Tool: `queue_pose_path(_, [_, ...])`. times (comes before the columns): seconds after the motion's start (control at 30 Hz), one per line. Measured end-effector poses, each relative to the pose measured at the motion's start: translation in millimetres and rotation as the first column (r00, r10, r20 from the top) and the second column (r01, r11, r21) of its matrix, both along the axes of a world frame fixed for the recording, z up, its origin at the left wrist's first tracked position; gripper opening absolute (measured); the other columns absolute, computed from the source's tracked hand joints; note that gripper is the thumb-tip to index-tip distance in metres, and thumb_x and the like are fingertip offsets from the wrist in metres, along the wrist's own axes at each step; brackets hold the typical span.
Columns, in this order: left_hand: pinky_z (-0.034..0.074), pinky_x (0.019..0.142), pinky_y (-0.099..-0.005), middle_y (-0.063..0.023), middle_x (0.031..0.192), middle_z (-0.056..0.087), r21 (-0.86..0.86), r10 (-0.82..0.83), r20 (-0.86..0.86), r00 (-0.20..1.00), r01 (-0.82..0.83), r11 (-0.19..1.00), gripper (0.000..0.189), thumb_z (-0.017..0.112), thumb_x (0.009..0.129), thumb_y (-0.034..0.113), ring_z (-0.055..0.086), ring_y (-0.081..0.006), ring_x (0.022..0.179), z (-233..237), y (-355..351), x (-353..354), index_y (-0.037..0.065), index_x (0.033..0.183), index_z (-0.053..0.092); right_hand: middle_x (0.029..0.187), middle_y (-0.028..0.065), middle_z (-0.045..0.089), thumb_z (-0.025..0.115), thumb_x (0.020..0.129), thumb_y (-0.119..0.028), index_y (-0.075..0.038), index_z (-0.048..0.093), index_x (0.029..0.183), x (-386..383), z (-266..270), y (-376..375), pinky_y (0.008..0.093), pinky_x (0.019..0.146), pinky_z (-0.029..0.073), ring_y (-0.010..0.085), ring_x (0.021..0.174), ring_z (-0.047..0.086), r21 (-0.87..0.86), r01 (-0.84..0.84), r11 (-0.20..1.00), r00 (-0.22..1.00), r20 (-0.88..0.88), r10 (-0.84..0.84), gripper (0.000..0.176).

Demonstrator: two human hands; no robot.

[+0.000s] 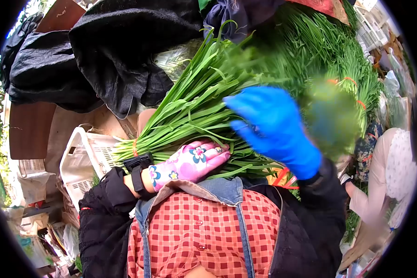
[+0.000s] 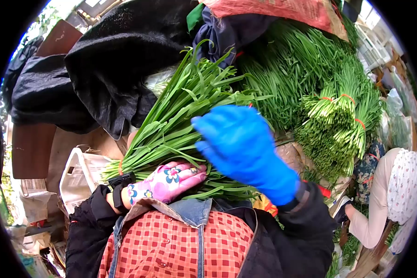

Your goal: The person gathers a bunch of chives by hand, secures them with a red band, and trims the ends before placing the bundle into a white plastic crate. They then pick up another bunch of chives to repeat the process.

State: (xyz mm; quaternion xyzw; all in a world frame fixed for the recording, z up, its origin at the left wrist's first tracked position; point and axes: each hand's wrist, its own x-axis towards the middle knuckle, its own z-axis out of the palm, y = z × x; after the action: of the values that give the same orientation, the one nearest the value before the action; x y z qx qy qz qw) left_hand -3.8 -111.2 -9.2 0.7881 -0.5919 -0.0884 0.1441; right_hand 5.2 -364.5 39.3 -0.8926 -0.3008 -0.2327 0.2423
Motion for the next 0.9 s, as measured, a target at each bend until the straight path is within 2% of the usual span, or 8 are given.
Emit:
queue_pose_path(0.13, [0.051, 0.094, -0.0388, -0.0092, 0.133, 0.061, -0.079, -0.035, 0.121, 0.992, 0.045, 0.996, 0.043, 0.056, 0.086, 0.017, 0.061, -0.0241, 0.118, 28.1, 0.6, -4.8, 0.010, 0.128, 0.059, 0.086, 0.0091, 0.061, 0.070, 0.083, -0.029, -0.004, 0.064, 0.110, -2.8, -56.0, 26.4, 0.0433, 0.080, 0.045, 0.0296, 0.089, 0.059, -0.170, 0.030, 0.985, 0.995, -0.091, -0.046, 0.036])
queue_pose_path(0.2, [0.051, 0.089, -0.0383, -0.0073, 0.132, 0.061, -0.201, 0.073, 0.173, 0.982, -0.037, 0.979, 0.046, 0.061, 0.083, 0.016, 0.062, -0.0244, 0.115, 41.9, 7.7, -8.1, 0.011, 0.129, 0.061, 0.082, 0.0094, 0.059, 0.069, 0.084, -0.029, -0.004, 0.064, 0.105, -14.6, -70.6, 28.1, 0.0439, 0.078, 0.045, 0.0297, 0.085, 0.058, -0.199, 0.018, 0.980, 0.987, -0.154, -0.050, 0.033])
queue_pose_path(0.3, [0.049, 0.092, -0.0420, -0.0127, 0.133, 0.059, -0.225, 0.266, 0.190, 0.945, -0.222, 0.949, 0.054, 0.068, 0.081, 0.019, 0.060, -0.0298, 0.114, 40.6, 14.4, -1.1, 0.007, 0.132, 0.058, 0.090, 0.0127, 0.061, 0.070, 0.084, -0.023, -0.005, 0.064, 0.111, -38.9, -79.4, 27.8, 0.0446, 0.080, 0.047, 0.0317, 0.092, 0.059, -0.045, 0.030, 0.999, 0.978, -0.203, -0.038, 0.033])
queue_pose_path(0.4, [0.040, 0.104, -0.0465, -0.0185, 0.140, 0.053, -0.023, 0.363, 0.123, 0.924, -0.363, 0.932, 0.062, 0.070, 0.085, 0.025, 0.050, -0.0349, 0.126, 36.8, 13.4, 0.8, 0.003, 0.139, 0.050, 0.081, 0.0105, 0.058, 0.069, 0.084, -0.025, -0.005, 0.065, 0.107, -53.2, -87.3, 31.1, 0.0426, 0.075, 0.046, 0.0300, 0.084, 0.058, 0.070, 0.046, 0.996, 0.993, -0.115, -0.038, 0.030])
queue_pose_path(0.6, [0.042, 0.100, -0.0434, -0.0111, 0.138, 0.056, -0.007, 0.206, 0.127, 0.970, -0.207, 0.978, 0.056, 0.068, 0.086, 0.024, 0.053, -0.0287, 0.126, 14.5, 18.2, 0.4, 0.005, 0.137, 0.053, 0.099, 0.0127, 0.070, 0.069, 0.086, -0.019, -0.006, 0.067, 0.114, -65.8, -68.1, 4.4, 0.0406, 0.074, 0.051, 0.0306, 0.084, 0.066, 0.171, 0.022, 0.985, 0.937, -0.347, 0.039, 0.031])
queue_pose_path(0.73, [0.044, 0.096, -0.0407, -0.0104, 0.133, 0.058, -0.061, 0.190, 0.098, 0.977, -0.185, 0.981, 0.052, 0.066, 0.086, 0.023, 0.055, -0.0268, 0.122, 11.3, 18.7, -0.7, 0.006, 0.134, 0.056, 0.095, 0.0123, 0.071, 0.067, 0.088, -0.007, -0.006, 0.071, 0.115, -48.5, -35.0, -11.0, 0.0360, 0.075, 0.052, 0.0267, 0.083, 0.067, 0.532, 0.261, 0.806, 0.871, -0.489, 0.041, 0.027])
queue_pose_path(0.83, [0.044, 0.096, -0.0407, -0.0092, 0.133, 0.060, -0.073, 0.194, 0.053, 0.980, -0.190, 0.979, 0.053, 0.069, 0.084, 0.019, 0.057, -0.0286, 0.121, 10.7, 18.9, -1.2, 0.007, 0.135, 0.056, 0.103, 0.0102, 0.069, 0.066, 0.087, -0.004, -0.006, 0.069, 0.118, -23.9, -18.9, -1.7, 0.0370, 0.080, 0.052, 0.0275, 0.089, 0.066, 0.585, 0.210, 0.784, 0.879, -0.464, 0.111, 0.032])
queue_pose_path(0.9, [0.044, 0.096, -0.0405, -0.0089, 0.132, 0.060, -0.084, 0.197, 0.056, 0.979, -0.192, 0.978, 0.053, 0.069, 0.084, 0.019, 0.057, -0.0284, 0.121, 9.2, 20.1, -1.9, 0.007, 0.134, 0.057, 0.113, 0.0074, 0.066, 0.068, 0.081, -0.005, -0.008, 0.066, 0.122, -4.8, -12.1, 5.9, 0.0386, 0.087, 0.049, 0.0276, 0.100, 0.062, 0.253, 0.050, 0.966, 0.994, -0.110, -0.022, 0.041])
